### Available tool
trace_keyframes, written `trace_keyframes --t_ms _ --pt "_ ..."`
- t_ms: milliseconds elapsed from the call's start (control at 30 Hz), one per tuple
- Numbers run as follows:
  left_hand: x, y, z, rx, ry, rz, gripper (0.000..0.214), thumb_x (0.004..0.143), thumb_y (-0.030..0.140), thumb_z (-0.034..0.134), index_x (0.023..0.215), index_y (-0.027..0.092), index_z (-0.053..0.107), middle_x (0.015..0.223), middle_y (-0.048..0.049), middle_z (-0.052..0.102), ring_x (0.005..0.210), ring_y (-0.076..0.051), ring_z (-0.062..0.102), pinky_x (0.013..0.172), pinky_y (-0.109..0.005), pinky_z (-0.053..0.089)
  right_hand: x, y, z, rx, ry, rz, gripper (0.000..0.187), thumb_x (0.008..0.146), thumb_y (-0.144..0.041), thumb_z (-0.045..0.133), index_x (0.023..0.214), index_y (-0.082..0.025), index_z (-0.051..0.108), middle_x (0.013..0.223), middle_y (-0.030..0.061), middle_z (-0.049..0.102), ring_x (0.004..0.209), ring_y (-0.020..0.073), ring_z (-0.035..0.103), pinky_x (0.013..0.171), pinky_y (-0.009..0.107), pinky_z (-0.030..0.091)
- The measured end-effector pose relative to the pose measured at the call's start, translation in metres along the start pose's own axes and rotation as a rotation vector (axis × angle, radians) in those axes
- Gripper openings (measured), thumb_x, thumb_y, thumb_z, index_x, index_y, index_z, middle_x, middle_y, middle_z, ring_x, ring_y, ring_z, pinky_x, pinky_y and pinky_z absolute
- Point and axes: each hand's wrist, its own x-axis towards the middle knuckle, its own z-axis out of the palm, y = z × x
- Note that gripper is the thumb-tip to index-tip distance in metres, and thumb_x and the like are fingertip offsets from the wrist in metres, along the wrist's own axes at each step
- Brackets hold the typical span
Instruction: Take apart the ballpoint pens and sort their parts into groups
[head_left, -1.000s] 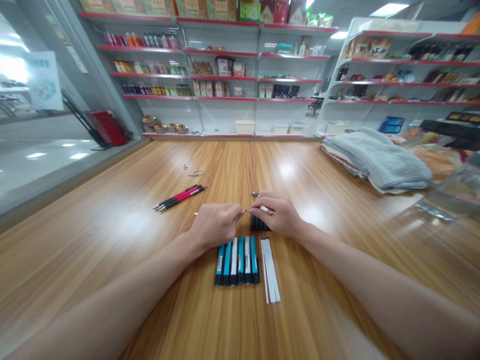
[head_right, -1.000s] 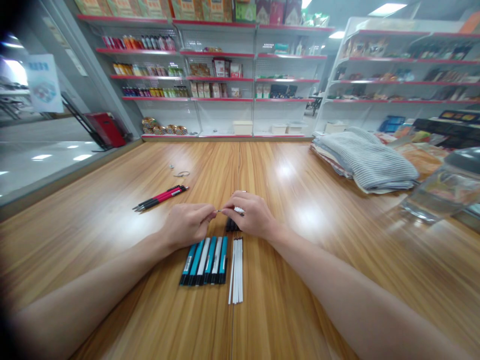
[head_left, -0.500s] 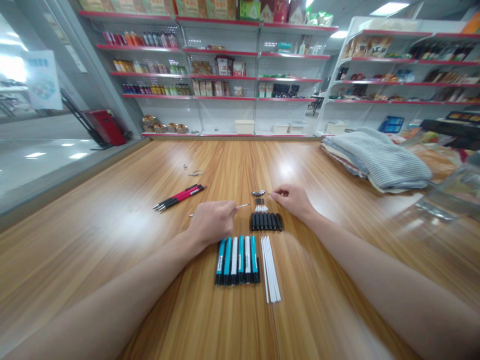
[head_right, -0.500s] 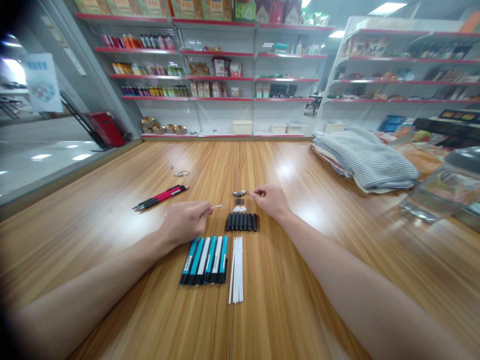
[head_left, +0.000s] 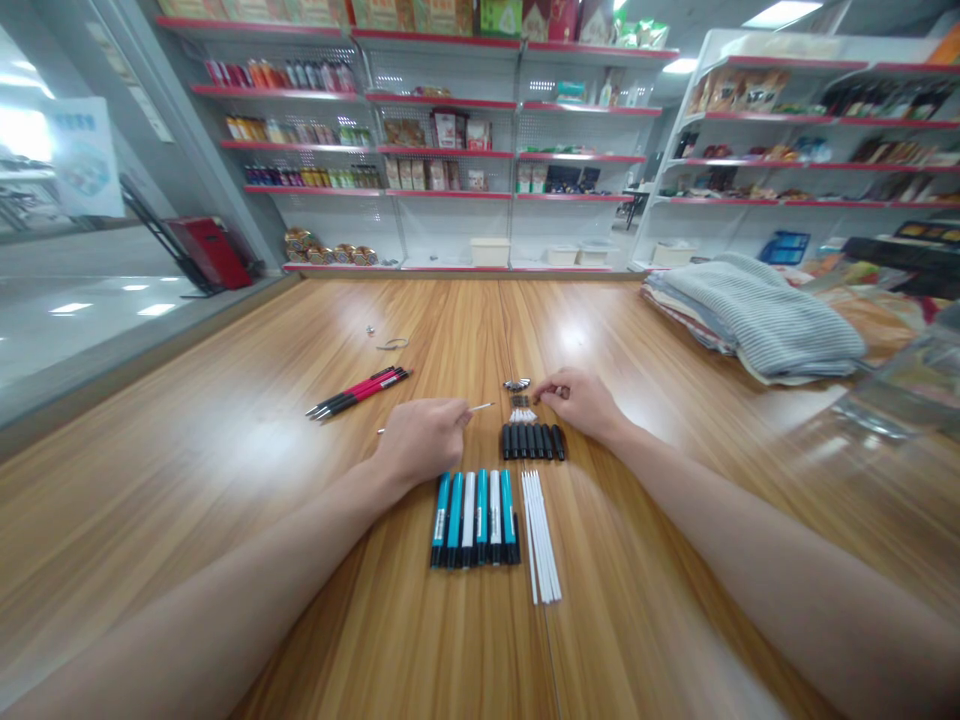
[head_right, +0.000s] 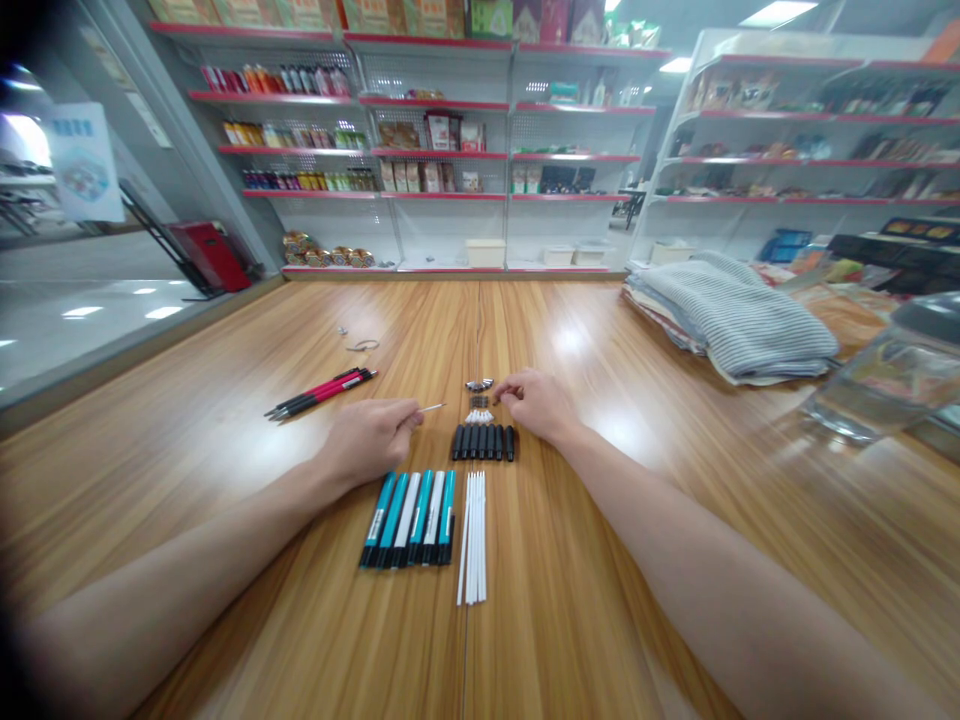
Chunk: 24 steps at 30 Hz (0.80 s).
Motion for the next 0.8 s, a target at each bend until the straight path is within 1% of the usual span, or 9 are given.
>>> trace_keyframes --t_ms 133,267,333,567,800 --pt "0.0011 -0.0029 0.002 0.004 0.004 -0.026 0.032 0.093 0.033 0.037 0.077 0.02 0.061 0.078 -0.0061 0.069 0.072 -0.02 0.063 0.057 -0.028 0.031 -0.0004 -0.0028 0.0006 -0.014 0.04 0.025 0.018 0.081 -0.024 0.057 0.091 -0.021 0.073 0.081 0.0024 0.067 0.07 0.0136 0.057 0.064 0.024 0.041" --pt "0.0013 -0.0037 0.0033 0.002 -0.001 -0.041 0.033 0.093 0.034 0.036 0.077 0.02 0.061 0.079 -0.0064 0.07 0.073 -0.02 0.063 0.058 -0.028 0.031 -0.0004 -0.0066 0.0002 -0.059 0.059 0.096 0.013 0.079 -0.027 0.061 0.081 -0.02 0.072 0.078 0.0028 0.068 0.071 0.0151 0.059 0.062 0.025 0.04" --pt "0.0014 -0.0036 0.0034 0.003 -0.008 -0.045 0.034 0.093 0.035 0.035 0.077 0.019 0.061 0.079 -0.0068 0.07 0.073 -0.02 0.063 0.058 -0.028 0.031 -0.0006 -0.0083 -0.0003 -0.071 0.054 0.109 0.013 0.079 -0.028 0.062 0.08 -0.02 0.072 0.079 0.0029 0.069 0.072 0.0154 0.06 0.062 0.025 0.039" --pt "0.0023 -0.0043 0.0045 -0.005 -0.008 -0.033 0.033 0.093 0.035 0.036 0.076 0.02 0.061 0.078 -0.0062 0.069 0.073 -0.02 0.063 0.059 -0.029 0.032 -0.001 -0.0099 -0.0008 -0.052 0.033 0.062 0.014 0.082 -0.03 0.06 0.082 -0.022 0.072 0.076 0.0007 0.068 0.069 0.0132 0.059 0.06 0.024 0.039" --pt "0.0031 -0.0033 0.0054 -0.005 -0.021 -0.043 0.036 0.093 0.036 0.035 0.077 0.019 0.062 0.079 -0.0072 0.07 0.074 -0.021 0.063 0.059 -0.029 0.032 0.0017 -0.0098 0.0008 -0.061 0.01 0.032 0.016 0.083 -0.032 0.06 0.086 -0.022 0.072 0.079 0.0017 0.067 0.068 0.0133 0.058 0.061 0.024 0.039"
